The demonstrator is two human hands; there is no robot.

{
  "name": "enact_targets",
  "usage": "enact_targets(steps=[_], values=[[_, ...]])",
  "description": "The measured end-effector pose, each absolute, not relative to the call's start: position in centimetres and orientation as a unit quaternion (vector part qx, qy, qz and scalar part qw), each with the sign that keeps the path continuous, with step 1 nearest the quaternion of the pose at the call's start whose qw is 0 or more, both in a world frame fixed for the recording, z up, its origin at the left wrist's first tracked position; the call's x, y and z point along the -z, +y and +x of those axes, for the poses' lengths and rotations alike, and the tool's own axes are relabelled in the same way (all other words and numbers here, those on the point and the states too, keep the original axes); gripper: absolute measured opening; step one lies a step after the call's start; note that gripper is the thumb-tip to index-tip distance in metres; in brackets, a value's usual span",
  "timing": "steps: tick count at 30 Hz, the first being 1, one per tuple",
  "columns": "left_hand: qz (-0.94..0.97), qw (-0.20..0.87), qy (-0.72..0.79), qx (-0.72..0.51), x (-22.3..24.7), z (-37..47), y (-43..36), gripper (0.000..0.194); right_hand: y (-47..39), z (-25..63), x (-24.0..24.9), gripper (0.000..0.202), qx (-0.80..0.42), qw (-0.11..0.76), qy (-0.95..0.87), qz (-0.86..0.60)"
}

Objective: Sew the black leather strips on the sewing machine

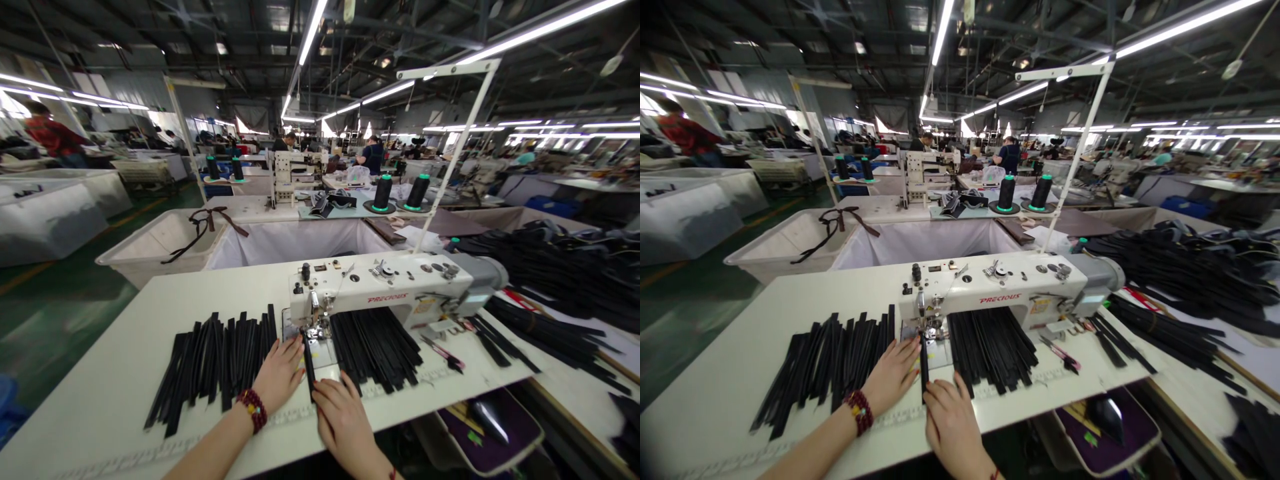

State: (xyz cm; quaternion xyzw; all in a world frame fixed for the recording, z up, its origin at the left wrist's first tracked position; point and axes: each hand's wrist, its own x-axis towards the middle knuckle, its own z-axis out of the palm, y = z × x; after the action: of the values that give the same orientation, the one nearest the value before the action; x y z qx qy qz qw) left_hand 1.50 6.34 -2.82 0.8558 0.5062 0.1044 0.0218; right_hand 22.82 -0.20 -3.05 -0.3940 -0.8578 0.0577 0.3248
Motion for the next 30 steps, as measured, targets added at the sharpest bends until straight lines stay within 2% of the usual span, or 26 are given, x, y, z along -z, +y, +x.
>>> enact_targets(steps=[13,23,30], values=[[0.864,0.021,0.484,-0.133,2.6,1.4,5.3,0.042,-0.3,22.6,3.9,0.034,-0.08,0.376,-0.839,-0.384],[0.865,0.031,0.487,-0.117,2.1,1.4,5.4,0.043,-0.1,23.3,2.7,0.043,-0.033,0.324,-0.875,-0.357],[0.862,0.032,0.489,-0.128,2.7,1.3,6.3,0.046,1.0,22.6,3.6,0.036,-0.056,0.321,-0.865,-0.382]])
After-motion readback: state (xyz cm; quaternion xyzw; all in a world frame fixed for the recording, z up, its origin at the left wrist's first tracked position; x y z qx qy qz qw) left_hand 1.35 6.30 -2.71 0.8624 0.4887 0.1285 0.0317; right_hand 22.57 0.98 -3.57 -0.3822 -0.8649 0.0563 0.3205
